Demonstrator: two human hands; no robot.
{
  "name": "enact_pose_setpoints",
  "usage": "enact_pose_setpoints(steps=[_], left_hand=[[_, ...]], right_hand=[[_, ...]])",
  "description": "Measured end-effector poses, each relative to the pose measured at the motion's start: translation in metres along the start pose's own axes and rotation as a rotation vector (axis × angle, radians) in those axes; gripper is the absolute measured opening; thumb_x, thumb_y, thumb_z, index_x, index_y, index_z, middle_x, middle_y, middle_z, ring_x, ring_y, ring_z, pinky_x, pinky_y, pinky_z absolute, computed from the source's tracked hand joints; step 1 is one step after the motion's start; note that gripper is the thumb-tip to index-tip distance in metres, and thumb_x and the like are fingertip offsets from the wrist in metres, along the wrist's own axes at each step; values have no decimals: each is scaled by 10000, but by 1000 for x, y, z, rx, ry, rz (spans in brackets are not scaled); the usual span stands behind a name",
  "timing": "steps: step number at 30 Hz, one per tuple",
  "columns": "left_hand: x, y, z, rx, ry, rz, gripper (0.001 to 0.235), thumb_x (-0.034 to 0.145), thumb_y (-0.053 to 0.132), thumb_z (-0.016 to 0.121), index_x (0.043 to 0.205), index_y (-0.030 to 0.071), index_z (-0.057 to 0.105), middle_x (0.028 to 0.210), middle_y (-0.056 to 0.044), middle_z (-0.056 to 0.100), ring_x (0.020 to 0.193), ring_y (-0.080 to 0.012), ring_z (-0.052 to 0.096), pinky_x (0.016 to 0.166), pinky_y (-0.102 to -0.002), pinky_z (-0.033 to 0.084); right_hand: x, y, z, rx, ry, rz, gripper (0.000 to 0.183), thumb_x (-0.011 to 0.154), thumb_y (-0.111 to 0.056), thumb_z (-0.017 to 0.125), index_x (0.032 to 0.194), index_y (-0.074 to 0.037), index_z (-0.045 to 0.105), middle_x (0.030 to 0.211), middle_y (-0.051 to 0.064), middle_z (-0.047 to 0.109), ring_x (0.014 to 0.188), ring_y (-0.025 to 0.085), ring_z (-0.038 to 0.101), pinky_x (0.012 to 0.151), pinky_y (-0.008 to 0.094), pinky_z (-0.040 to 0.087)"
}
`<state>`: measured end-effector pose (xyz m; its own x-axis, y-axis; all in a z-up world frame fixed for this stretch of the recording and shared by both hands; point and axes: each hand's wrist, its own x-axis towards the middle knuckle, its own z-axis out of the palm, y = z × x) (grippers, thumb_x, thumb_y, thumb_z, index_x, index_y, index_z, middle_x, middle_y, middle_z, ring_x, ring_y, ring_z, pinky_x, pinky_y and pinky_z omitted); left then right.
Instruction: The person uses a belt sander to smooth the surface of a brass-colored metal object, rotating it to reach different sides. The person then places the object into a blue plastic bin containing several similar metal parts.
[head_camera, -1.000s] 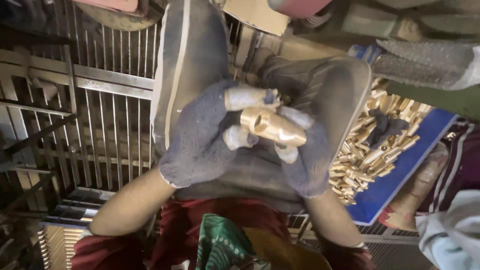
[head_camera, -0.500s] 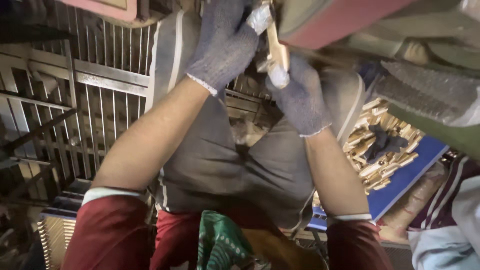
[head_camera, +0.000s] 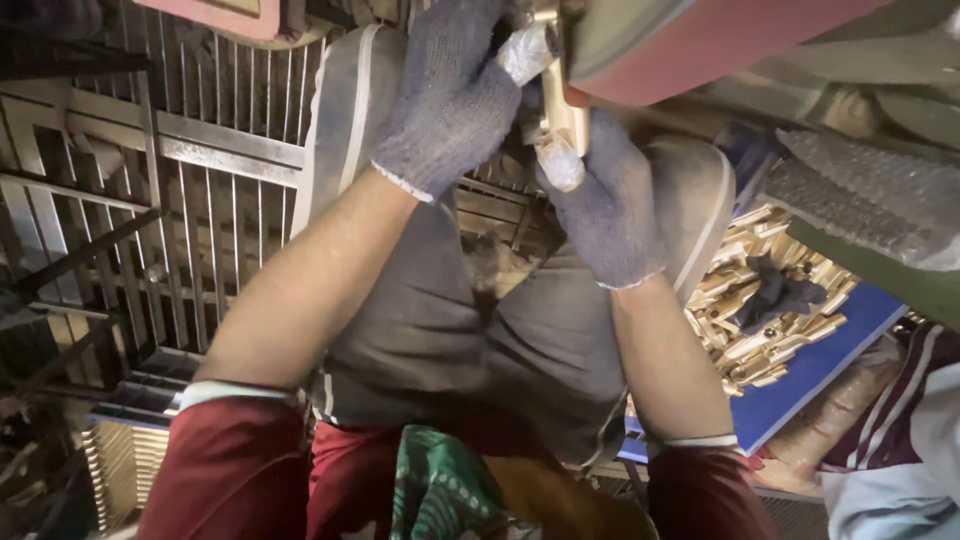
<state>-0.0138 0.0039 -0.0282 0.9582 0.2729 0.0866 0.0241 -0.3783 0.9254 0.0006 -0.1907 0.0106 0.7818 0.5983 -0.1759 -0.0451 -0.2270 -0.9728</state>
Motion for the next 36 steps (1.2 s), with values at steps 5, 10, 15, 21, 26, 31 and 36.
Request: enact_pose_setpoints(steps=[5,10,15,21,26,31,36], left_hand=[[8,-6,8,-19,25,-47,304,1023,261,697,1080,-31,637,946,-172,698,853,-321,677,747,-441,539],[20,7,5,-115,-44,-411,248,949,234,658,1050,8,660,822,-124,740,714,-217,756,622,-362,577],[11,34,-7,-245,-86,-566,231,986,247,657,989,17,638,763,-102,720,633,-200,724,579,-343,568],[-75,111,-42,-397,-138,-105,193,1111,159,591,1249,24,591,1147,-119,667,1042,-185,682,882,-335,616],[-106,135,-73,-803,-431,-35,377,1141,272,580,1453,74,508,1276,-67,646,1140,-172,727,1007,-295,662],[-125,132,-72,-1235,-565,-244,497,1079,342,652,1446,44,500,1269,-105,639,1164,-247,761,1000,-366,676],[-145,126,-49,-806,-254,-73,412,1155,350,640,1404,40,531,1340,-122,633,1221,-201,633,1139,-342,570]], right_hand=[[5,5,-7,351,3,394,277,1037,-283,654,1103,-21,713,784,15,561,609,56,455,523,210,312],[16,5,-8,491,-48,424,293,1042,-278,678,1068,13,705,868,-10,557,642,39,443,524,204,282],[-4,-11,-17,358,-113,319,264,1062,-237,622,1116,3,717,787,-30,528,590,26,446,494,182,329],[-109,-78,15,478,-49,429,443,959,-224,661,1322,9,565,949,33,621,761,145,640,591,262,551],[-156,-111,42,-542,133,-71,538,929,-213,675,1390,-2,495,1001,114,698,828,220,702,745,311,558],[-179,-101,58,336,267,94,605,889,-180,741,1379,36,461,1234,140,681,713,213,648,628,284,585],[-161,-77,60,-154,377,-37,415,996,-313,656,1242,0,539,1144,115,610,1015,240,600,901,328,490]])
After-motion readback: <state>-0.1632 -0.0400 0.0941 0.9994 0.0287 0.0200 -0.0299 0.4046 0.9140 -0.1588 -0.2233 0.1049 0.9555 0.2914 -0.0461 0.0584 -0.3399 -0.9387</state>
